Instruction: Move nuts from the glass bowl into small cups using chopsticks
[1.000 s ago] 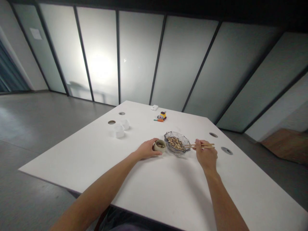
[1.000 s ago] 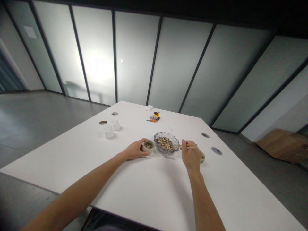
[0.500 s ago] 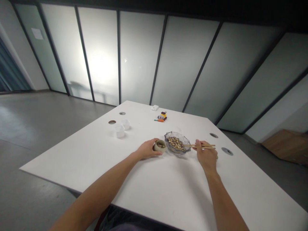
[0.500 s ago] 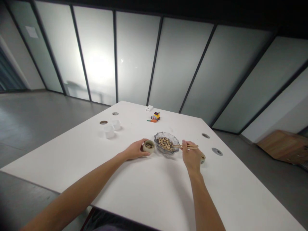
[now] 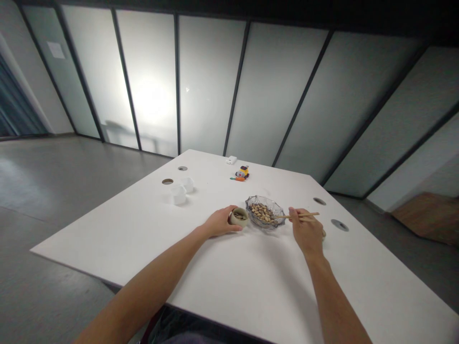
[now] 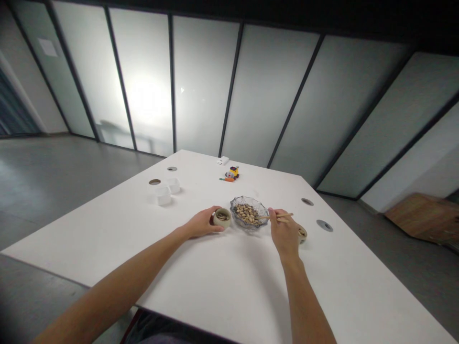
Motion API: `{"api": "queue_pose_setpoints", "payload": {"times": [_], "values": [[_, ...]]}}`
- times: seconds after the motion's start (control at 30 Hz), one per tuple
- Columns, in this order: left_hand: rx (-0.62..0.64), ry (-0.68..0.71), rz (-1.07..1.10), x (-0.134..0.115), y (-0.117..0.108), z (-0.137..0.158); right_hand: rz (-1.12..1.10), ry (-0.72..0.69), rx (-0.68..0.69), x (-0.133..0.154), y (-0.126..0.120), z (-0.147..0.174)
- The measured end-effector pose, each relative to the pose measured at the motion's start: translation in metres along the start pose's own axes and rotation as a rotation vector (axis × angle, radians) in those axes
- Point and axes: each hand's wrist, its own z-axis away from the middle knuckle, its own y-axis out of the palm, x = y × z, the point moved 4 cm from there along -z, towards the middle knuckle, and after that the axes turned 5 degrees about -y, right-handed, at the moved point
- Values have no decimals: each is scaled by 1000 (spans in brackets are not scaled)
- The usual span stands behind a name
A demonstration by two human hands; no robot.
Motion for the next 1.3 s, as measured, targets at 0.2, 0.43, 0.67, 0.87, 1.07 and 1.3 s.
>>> {"api": "queue_pose_setpoints", "payload": {"times": [0.2,0.43,0.67,0.87,1.07,1.3], "values": [[-5,-3,-4,0,0,0,-115,-25,25,6,1,-1],[3,-10,-5,-2,-1,1,-136,-53,-21,5,1,0],[-4,3,-16,0,0,0,-145,-51,-13,6,1,0],[-6,5,-11,-1,0,0,-241,-29,40,11,2,-1],[-8,18,2,-1,0,0,-253,-37,21,9,2,1],[-8,22,4,0,0,0,-177,-34,20,7,3,0]]}}
